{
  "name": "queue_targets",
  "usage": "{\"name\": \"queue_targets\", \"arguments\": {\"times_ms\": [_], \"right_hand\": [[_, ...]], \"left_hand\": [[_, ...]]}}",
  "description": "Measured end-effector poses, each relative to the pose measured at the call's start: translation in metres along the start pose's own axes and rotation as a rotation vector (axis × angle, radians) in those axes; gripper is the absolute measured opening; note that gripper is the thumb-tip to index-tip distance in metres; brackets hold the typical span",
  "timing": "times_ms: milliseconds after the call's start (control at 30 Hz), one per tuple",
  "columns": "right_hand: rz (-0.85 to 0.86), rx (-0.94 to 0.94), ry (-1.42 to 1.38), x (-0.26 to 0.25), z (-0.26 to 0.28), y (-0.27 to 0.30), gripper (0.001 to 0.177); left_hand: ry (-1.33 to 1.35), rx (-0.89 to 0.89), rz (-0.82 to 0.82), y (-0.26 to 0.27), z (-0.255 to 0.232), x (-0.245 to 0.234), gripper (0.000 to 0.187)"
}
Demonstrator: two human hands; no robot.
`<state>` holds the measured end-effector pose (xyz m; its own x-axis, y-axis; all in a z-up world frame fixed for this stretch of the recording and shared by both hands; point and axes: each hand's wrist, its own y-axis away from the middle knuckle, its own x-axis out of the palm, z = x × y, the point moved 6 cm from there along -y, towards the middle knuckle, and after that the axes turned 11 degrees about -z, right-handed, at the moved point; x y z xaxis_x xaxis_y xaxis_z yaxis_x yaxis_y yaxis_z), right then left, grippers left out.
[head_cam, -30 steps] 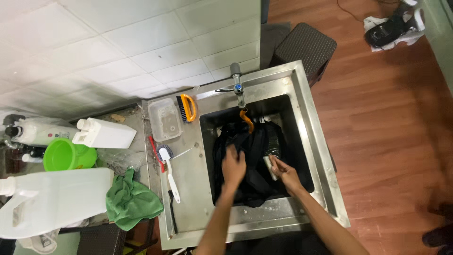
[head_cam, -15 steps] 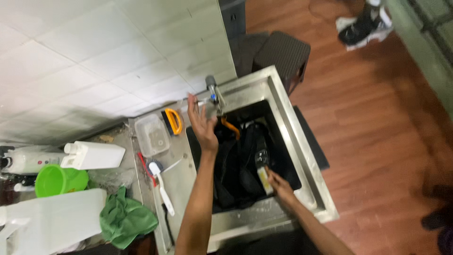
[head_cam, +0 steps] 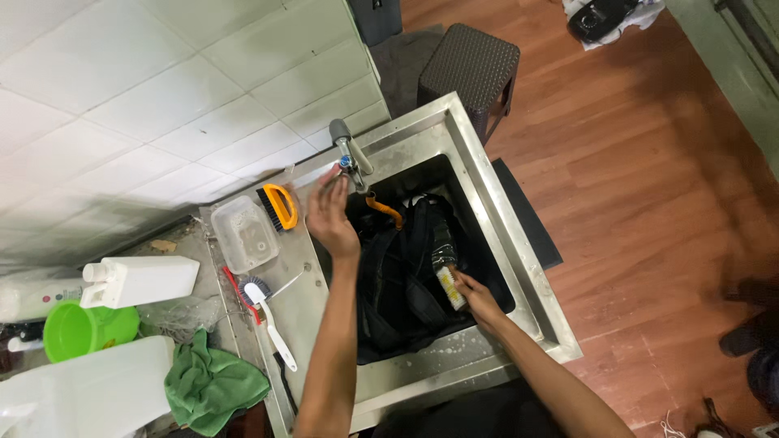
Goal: The person washes a black bag in a stainless steel sink using a handheld orange hose and a bar of soap. They scrub the bag's exterior and interior surfaces, rinse it thoroughly with water, and squeeze out excess liquid.
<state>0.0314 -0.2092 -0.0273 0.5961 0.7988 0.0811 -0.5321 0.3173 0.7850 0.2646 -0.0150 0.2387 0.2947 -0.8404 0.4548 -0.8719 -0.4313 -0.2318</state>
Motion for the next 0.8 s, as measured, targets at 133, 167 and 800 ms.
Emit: {"name": "queue_targets", "arguments": {"times_ms": [133, 167, 800], "right_hand": [[-0.005, 0.037, -0.089, -0.009, 0.005, 0.008, 0.053], [0.001, 0.056, -0.098, -0.009, 0.005, 0.011, 0.053], [-0.009, 0.300, -0.359, 0.003, -0.037, -0.068, 0.055]], "left_hand": [[-0.152, 0.149, 0.133, 0.036, -0.003, -0.007, 0.051], [-0.167, 0.148, -0.062, 0.037, 0.011, -0.023, 0.050], [-0.295, -0.867, -0.463, 0.131, 0.188, -0.146, 0.054]]}}
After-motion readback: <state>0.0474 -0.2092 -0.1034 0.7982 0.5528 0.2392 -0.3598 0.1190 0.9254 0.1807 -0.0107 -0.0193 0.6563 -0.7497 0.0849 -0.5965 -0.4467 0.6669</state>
